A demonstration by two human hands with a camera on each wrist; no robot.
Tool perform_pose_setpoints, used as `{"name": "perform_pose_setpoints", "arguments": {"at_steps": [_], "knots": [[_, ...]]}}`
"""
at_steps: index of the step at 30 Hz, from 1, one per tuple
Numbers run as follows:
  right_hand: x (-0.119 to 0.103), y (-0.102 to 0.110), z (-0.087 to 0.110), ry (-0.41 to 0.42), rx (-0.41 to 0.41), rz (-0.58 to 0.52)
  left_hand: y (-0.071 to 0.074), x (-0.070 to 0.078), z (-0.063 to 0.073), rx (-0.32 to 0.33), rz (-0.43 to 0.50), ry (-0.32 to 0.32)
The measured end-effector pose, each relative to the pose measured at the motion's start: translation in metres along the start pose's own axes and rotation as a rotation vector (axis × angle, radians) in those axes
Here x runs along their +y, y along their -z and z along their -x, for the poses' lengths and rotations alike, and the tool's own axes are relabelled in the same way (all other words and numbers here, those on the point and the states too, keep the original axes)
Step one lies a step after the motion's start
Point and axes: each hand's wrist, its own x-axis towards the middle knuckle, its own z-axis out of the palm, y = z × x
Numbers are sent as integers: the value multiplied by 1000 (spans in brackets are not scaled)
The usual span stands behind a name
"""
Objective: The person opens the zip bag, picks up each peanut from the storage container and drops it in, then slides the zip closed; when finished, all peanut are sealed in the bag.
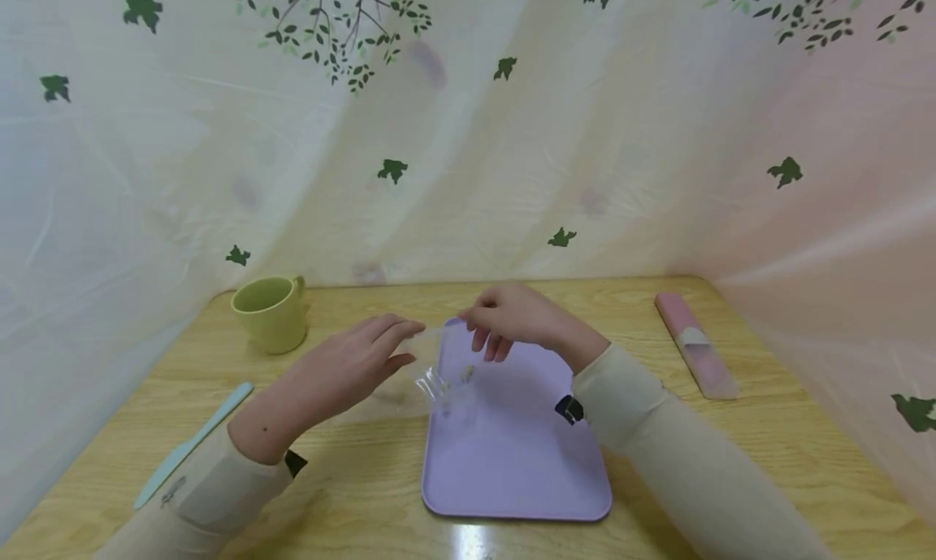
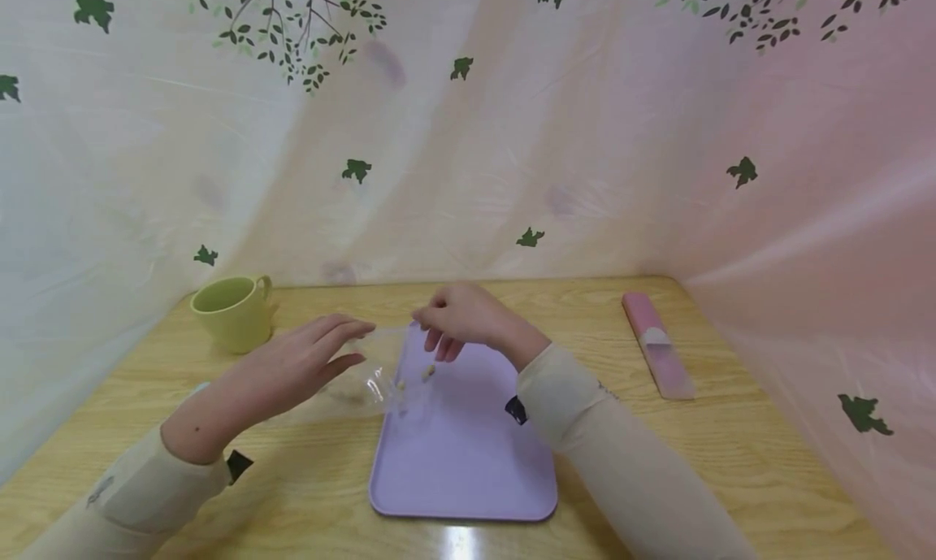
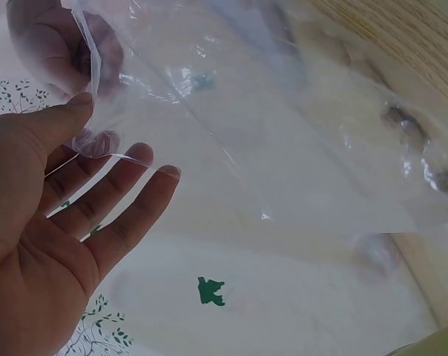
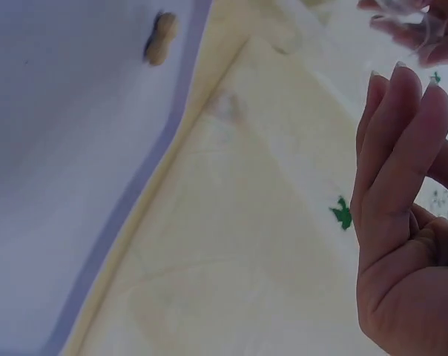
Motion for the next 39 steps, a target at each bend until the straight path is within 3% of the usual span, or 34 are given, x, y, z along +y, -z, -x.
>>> {"name": "perform_pose_setpoints", "arguments": {"at_steps": [6, 13, 21, 39], "knots": [[17, 4, -14, -60, 6, -29, 1, 0, -1, -7, -11, 11], [37, -9, -35, -121, -55, 70, 2, 1, 0, -8, -6, 10], [36, -23, -46, -144, -100, 170, 2, 0, 0, 12, -7, -8], [37, -37, -56, -166, -115, 206, -1, 1, -1, 12, -7, -8]]}}
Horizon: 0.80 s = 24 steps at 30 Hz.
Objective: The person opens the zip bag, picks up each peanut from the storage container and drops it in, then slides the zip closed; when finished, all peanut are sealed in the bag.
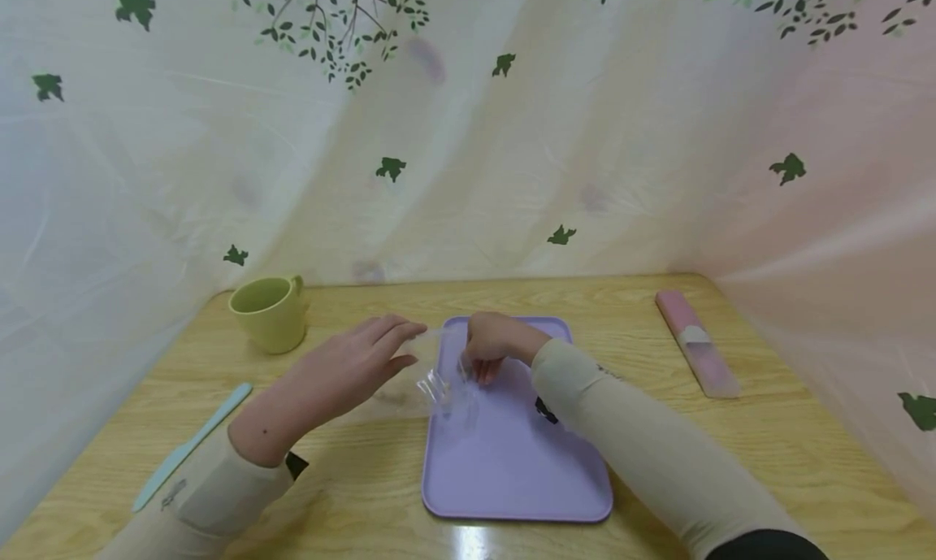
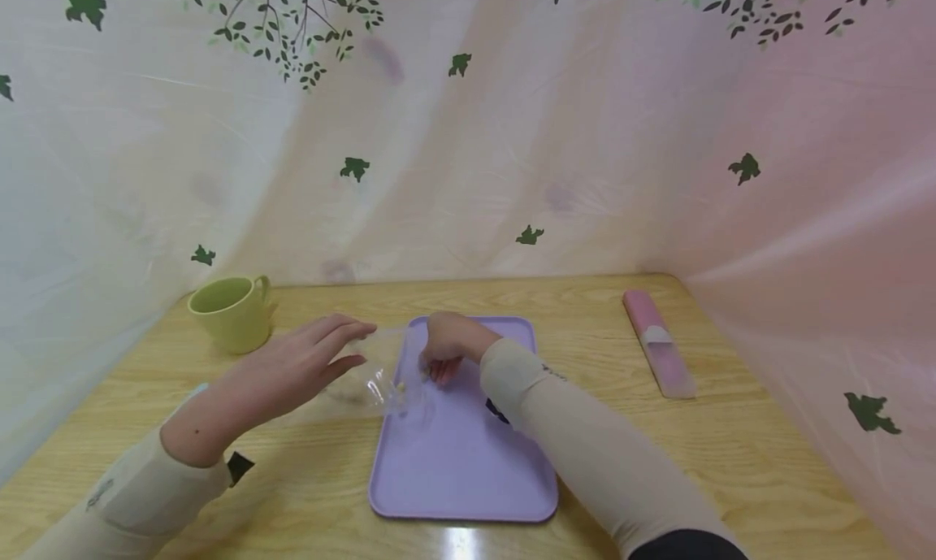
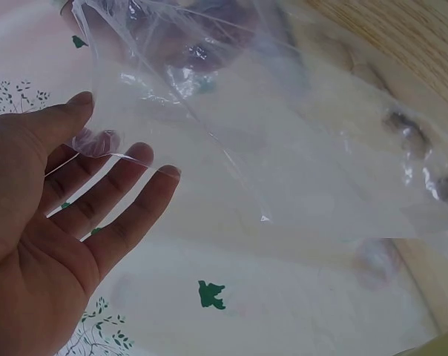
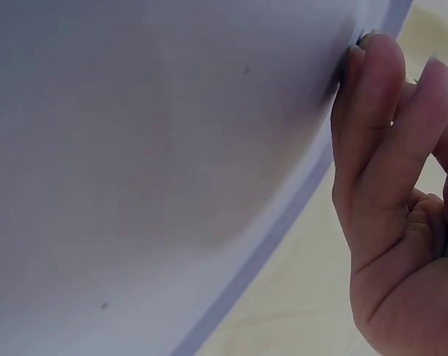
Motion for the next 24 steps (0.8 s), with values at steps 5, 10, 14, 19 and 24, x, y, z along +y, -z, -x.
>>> {"name": "perform_pose_setpoints", "arguments": {"at_steps": [5, 10, 14, 19, 24], "knots": [[0, 0, 0, -8, -2, -4, 1, 0, 0, 9, 1, -3], [7, 7, 6, 6, 22, -23, 1, 0, 0, 2, 8, 1], [13, 17, 20, 35, 47, -46, 1, -1, 1, -8, 21, 6], [7, 33, 48, 78, 70, -119, 1, -3, 1, -4, 28, 7], [-9, 43, 72, 148, 90, -160, 2, -5, 0, 1, 17, 15]]}}
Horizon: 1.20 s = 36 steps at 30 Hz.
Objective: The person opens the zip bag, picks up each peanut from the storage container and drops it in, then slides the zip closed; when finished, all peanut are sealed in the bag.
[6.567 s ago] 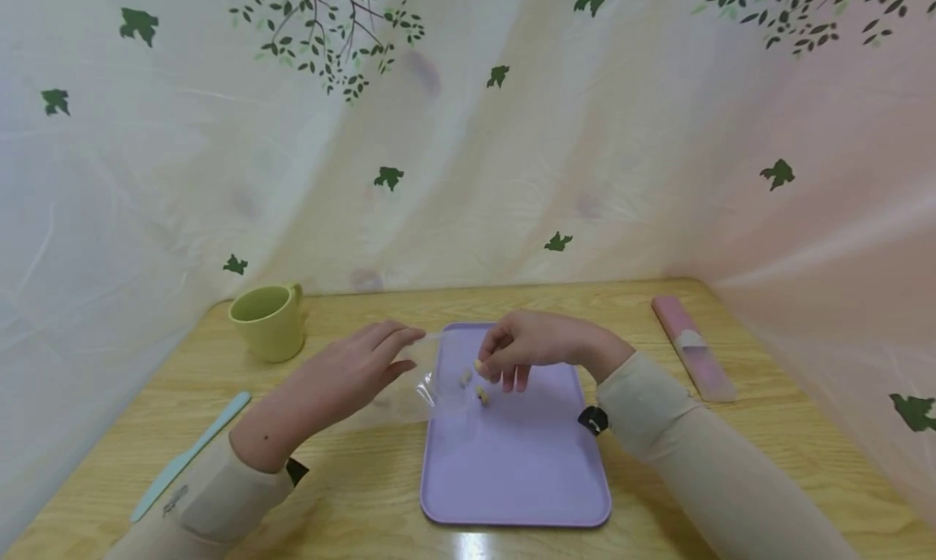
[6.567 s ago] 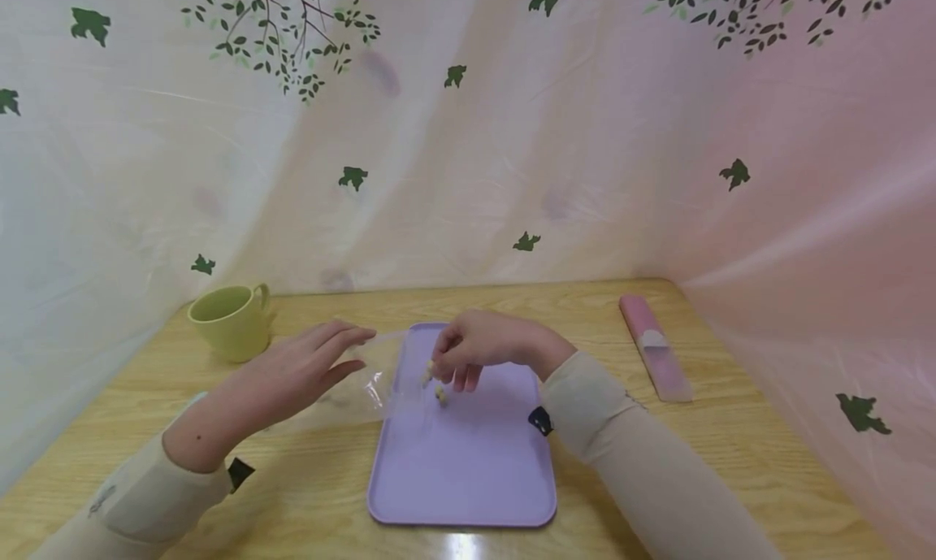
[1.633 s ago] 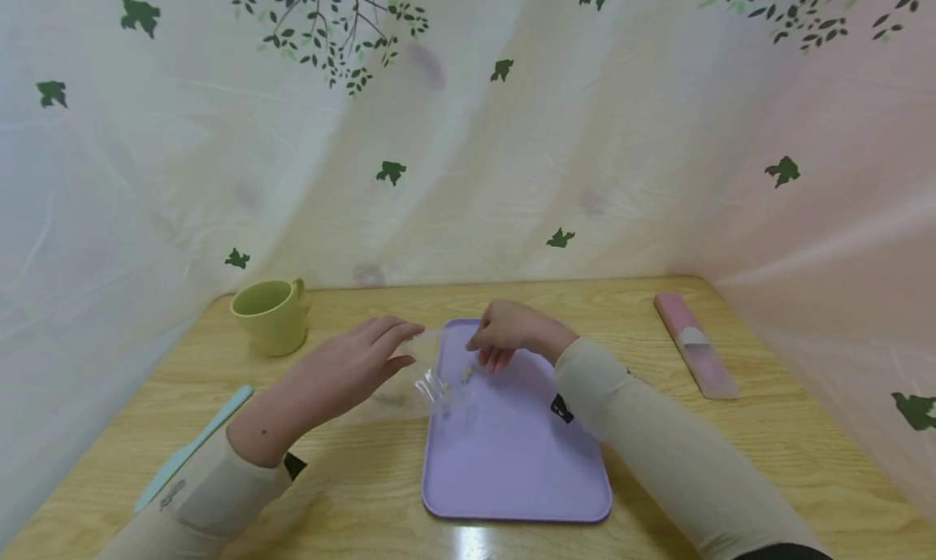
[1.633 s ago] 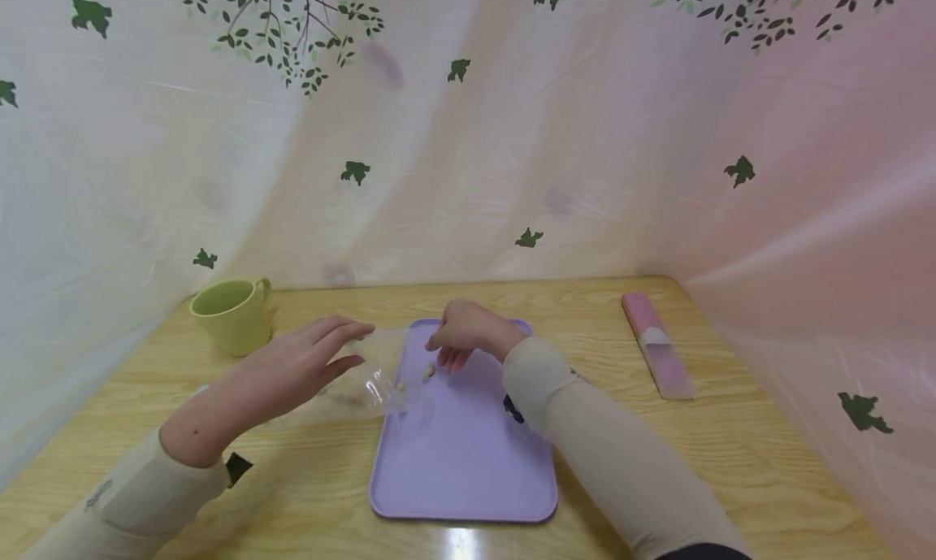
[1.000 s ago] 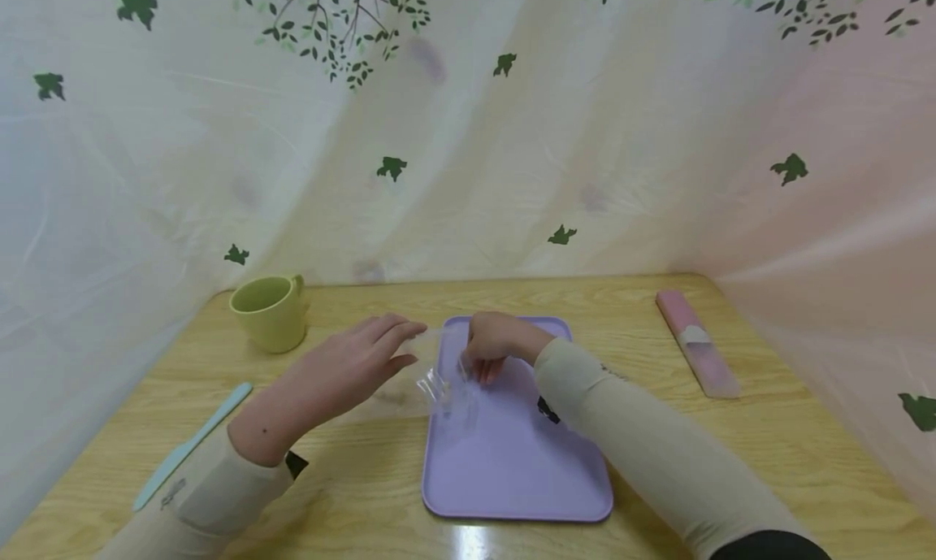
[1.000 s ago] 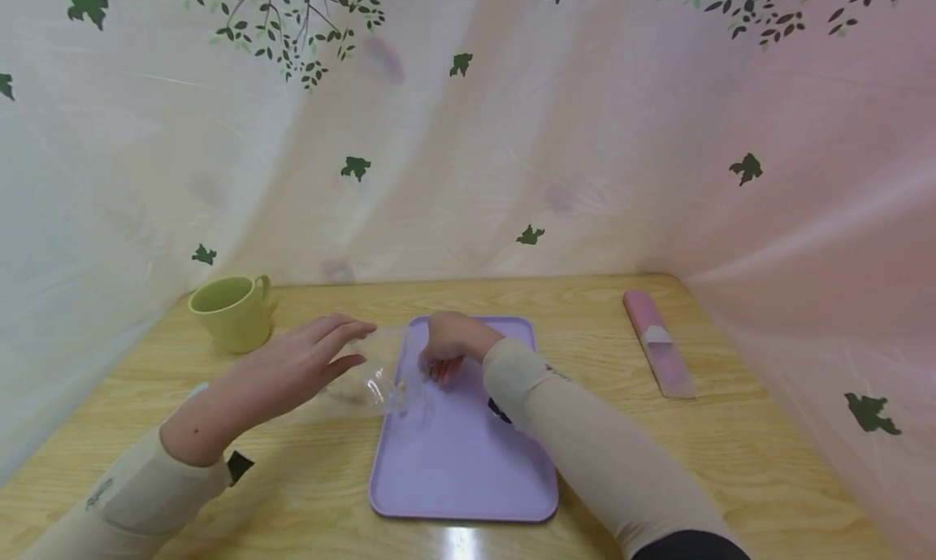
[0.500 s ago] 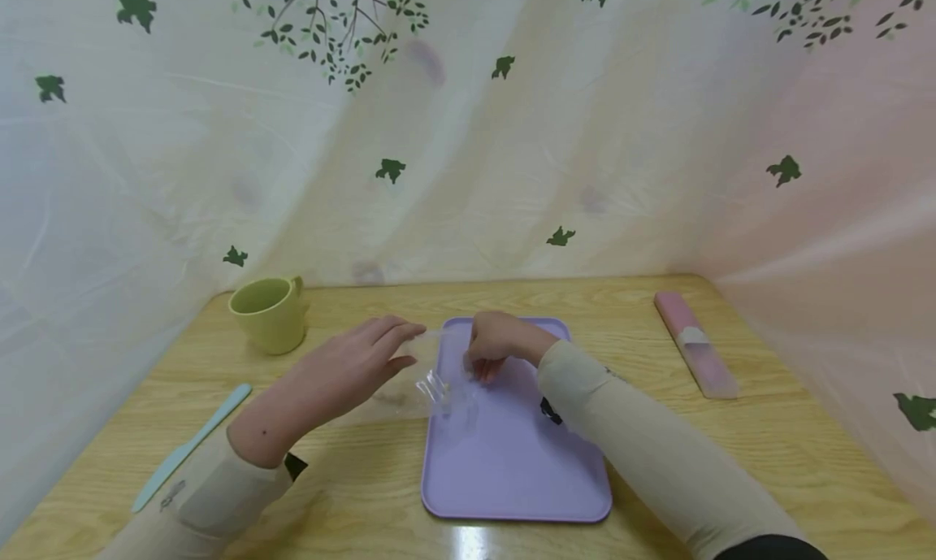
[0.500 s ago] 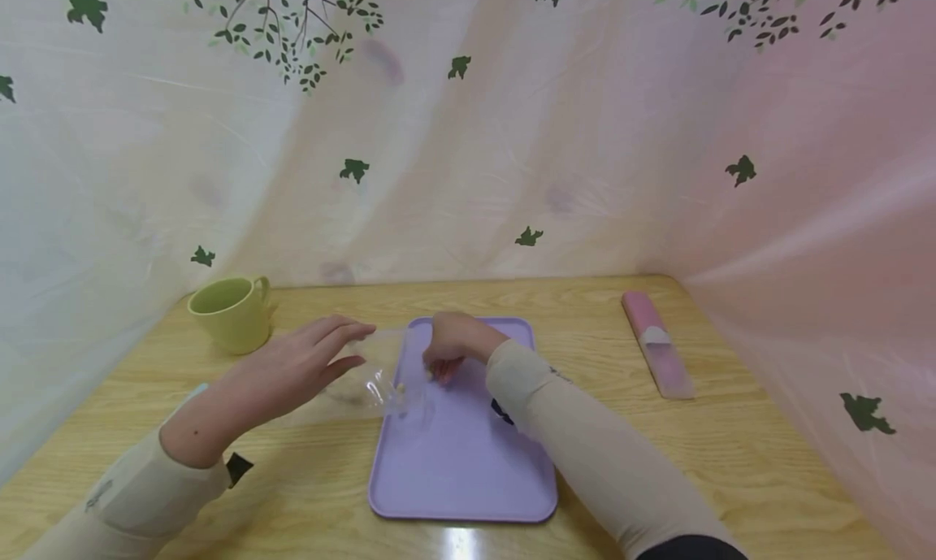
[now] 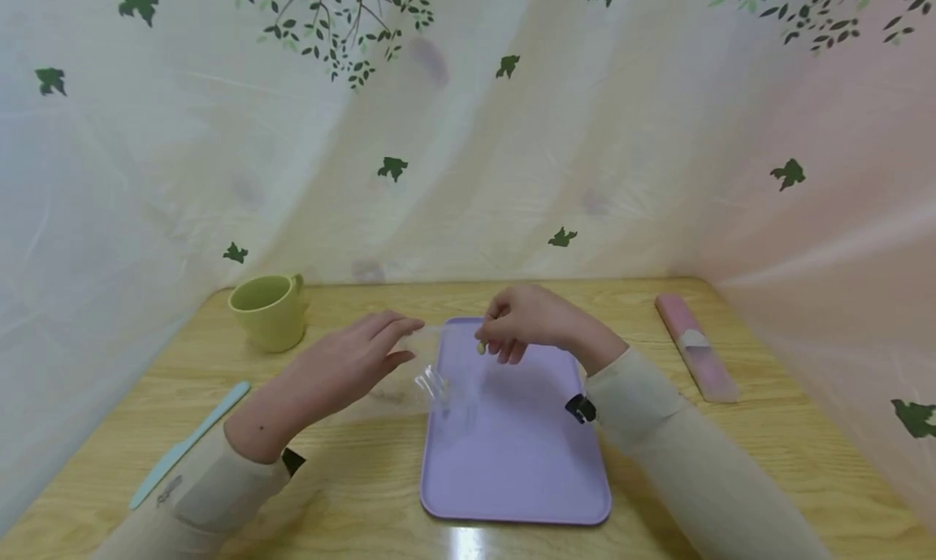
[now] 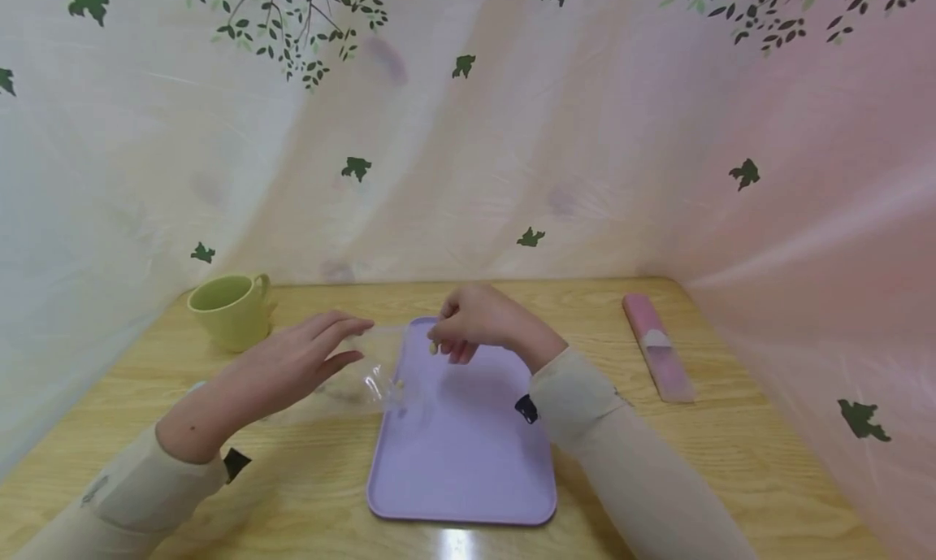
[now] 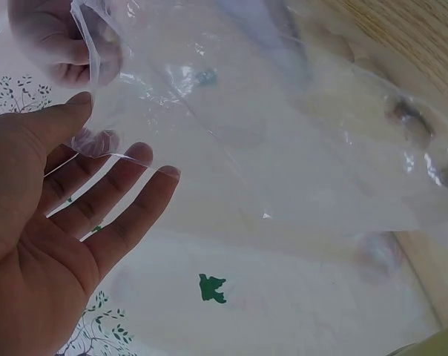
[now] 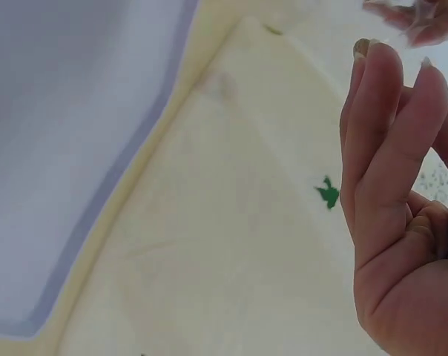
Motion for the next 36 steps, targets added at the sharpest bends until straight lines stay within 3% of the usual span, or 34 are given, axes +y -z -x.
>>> {"name": "perform_pose_setpoints", "arguments": {"at_steps": [6, 19, 29, 36], "knots": [[-15, -10, 7, 50, -13, -32, 0, 0, -2, 3, -11, 3], [-34, -26, 10, 73, -15, 44, 2, 0, -1, 25, -37, -7], [-37, -23, 17, 72, 24, 57, 5, 0, -2, 40, -48, 74], [-42, -23, 33, 83, 5, 156, 7, 0, -2, 93, -82, 129]]}}
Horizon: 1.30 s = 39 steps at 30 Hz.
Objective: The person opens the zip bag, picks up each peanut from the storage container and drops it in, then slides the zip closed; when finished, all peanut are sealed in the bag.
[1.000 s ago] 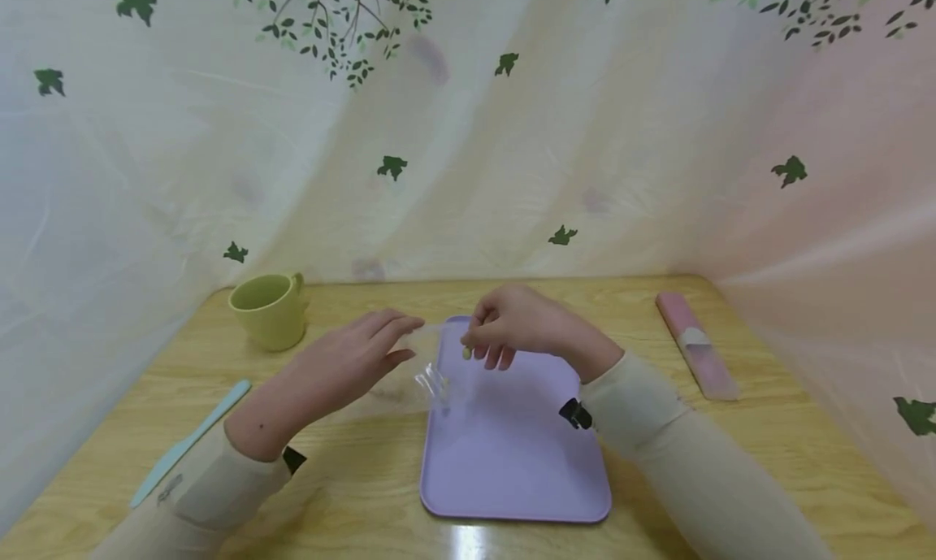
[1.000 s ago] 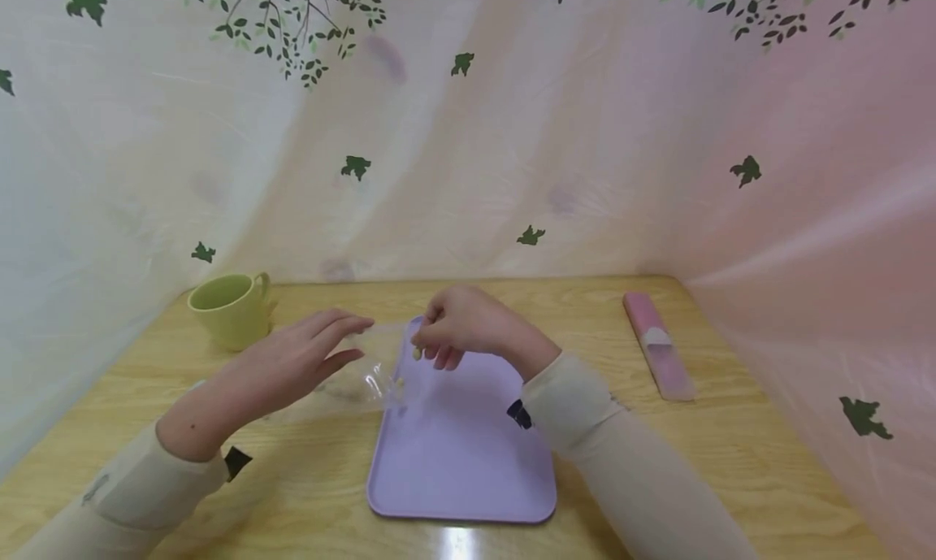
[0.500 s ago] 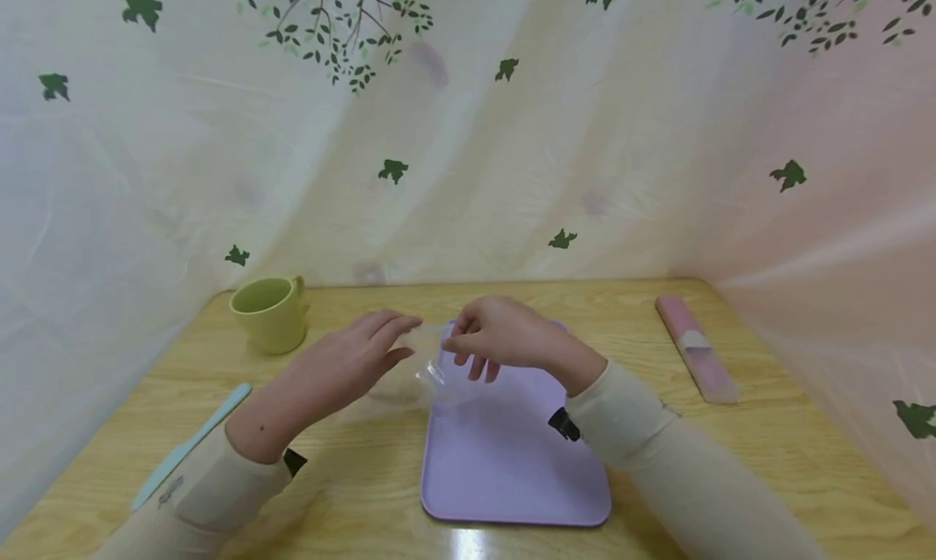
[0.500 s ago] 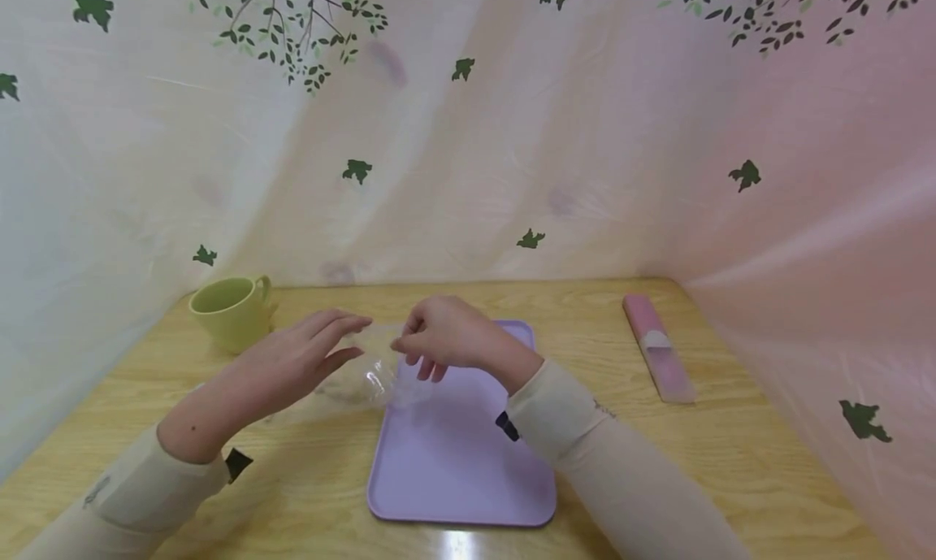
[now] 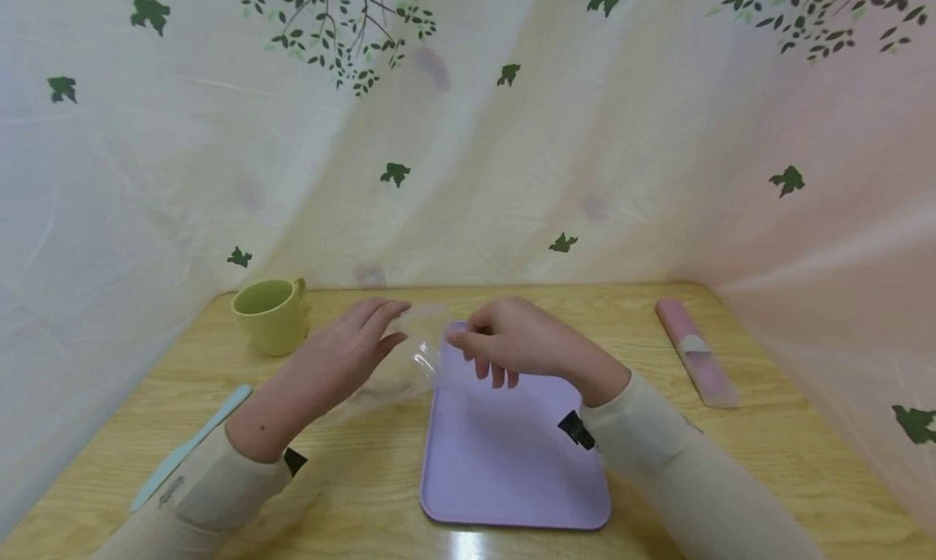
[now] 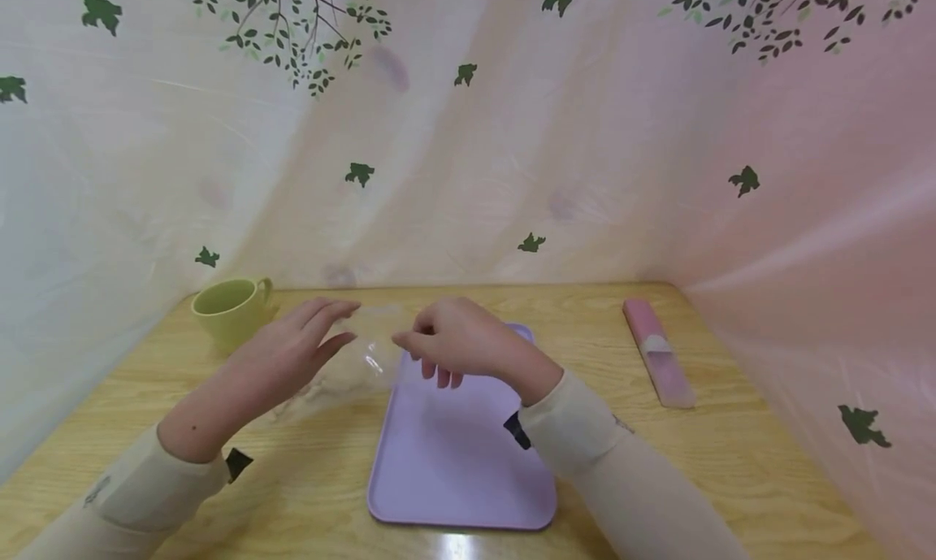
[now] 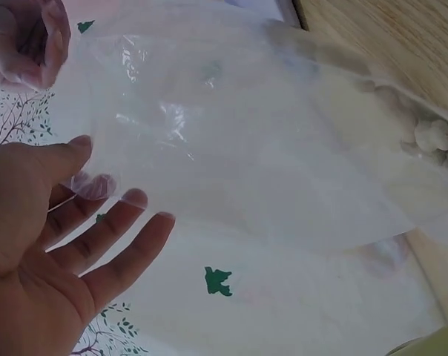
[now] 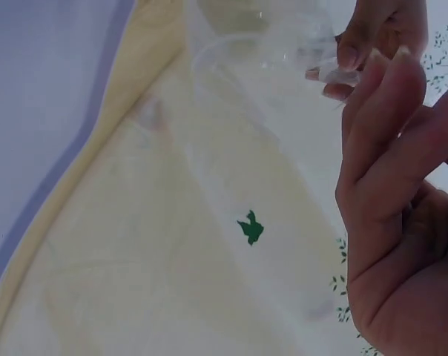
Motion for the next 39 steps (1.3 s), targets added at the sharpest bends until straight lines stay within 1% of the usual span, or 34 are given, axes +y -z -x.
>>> {"name": "perform_pose_setpoints", "arguments": {"at_steps": [4, 7, 9, 13, 16, 19, 21, 22, 23, 24, 26, 28, 29, 30, 31, 32, 34, 36, 39], "knots": [[-3, -8, 5, 23, -70, 68, 2, 0, -2, 57, -29, 18], [-2, -17, 5, 26, -75, 85, 4, 2, -4, 75, -42, 19], [-1, -23, 3, 12, -51, 86, 4, 4, -5, 85, -46, 7], [-1, -28, 0, 5, 23, 68, 4, 7, -6, 100, -47, -14], [-1, -29, -2, 18, 67, 59, 3, 10, -6, 96, -46, -15], [-2, -32, -3, 40, 93, 45, 3, 11, -6, 95, -49, -11], [-3, -33, -3, 57, 109, 38, 4, 11, -7, 106, -59, 11], [-4, -34, -4, 65, 120, 37, 4, 10, -8, 108, -57, 38], [-5, -35, -4, 72, 131, 36, 6, 9, -9, 103, -41, 82], [-6, -35, -5, 81, 143, 38, 8, 7, -11, 84, -12, 146], [-8, -36, -6, 99, 162, 42, 13, 1, -17, 19, 83, 301], [-9, -37, -7, 121, 175, 49, 16, -10, -24, -82, 232, 450], [-10, -37, -7, 133, 180, 54, 17, -17, -28, -133, 312, 510], [-11, -37, -7, 146, 185, 57, 17, -24, -31, -185, 389, 552], [-12, -38, -7, 157, 185, 62, 16, -31, -34, -231, 463, 575], [-12, -39, -7, 166, 181, 66, 14, -38, -35, -273, 535, 583], [-12, -41, -8, 185, 175, 69, 10, -51, -37, -335, 653, 573], [-12, -42, -8, 197, 170, 67, 5, -60, -38, -374, 729, 559], [-12, -43, -9, 202, 175, 61, -1, -69, -36, -387, 791, 548]]}}
